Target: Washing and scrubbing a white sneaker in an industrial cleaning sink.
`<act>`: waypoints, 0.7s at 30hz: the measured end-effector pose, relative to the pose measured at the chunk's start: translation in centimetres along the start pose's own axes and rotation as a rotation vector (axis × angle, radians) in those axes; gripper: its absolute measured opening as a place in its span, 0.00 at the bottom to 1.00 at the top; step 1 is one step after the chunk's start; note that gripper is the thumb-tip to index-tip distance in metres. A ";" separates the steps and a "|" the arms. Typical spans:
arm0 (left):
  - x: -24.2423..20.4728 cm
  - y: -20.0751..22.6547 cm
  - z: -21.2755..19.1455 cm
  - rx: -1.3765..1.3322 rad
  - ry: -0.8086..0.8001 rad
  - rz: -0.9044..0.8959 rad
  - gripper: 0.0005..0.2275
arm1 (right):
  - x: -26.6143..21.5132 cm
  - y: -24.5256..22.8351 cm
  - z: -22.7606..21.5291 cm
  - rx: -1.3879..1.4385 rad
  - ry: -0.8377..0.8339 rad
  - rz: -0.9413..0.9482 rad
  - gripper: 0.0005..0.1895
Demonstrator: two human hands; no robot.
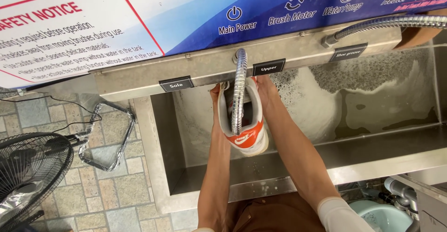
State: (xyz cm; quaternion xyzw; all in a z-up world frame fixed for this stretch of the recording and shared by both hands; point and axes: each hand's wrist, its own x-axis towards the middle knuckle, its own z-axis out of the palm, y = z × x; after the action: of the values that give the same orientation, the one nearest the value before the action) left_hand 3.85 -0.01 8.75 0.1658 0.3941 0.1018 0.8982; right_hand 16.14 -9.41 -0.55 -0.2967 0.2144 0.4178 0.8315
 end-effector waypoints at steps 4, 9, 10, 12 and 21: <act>0.6 0.1 -1.3 -0.062 -0.074 0.016 0.19 | 2.0 0.9 -1.9 -0.020 -0.141 -0.062 0.17; 0.1 0.2 -1.4 -0.083 -0.169 -0.002 0.17 | 0.3 0.1 -0.4 0.055 0.031 0.009 0.17; -0.3 0.3 -1.0 -0.082 -0.172 -0.002 0.17 | 0.3 -0.1 -0.2 0.055 0.029 0.005 0.17; -1.1 0.3 -0.3 0.009 -0.106 -0.033 0.14 | 0.1 -0.5 0.0 0.071 -0.028 0.078 0.17; 8.4 -7.2 -12.8 0.346 -0.183 0.521 0.03 | -1.0 -1.7 0.6 0.126 -0.202 0.297 0.17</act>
State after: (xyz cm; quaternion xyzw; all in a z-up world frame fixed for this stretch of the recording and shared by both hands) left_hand 0.36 -1.22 -7.79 0.4196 0.2677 0.2443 0.8322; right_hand 17.08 -10.36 1.03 -0.1657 0.1972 0.5494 0.7949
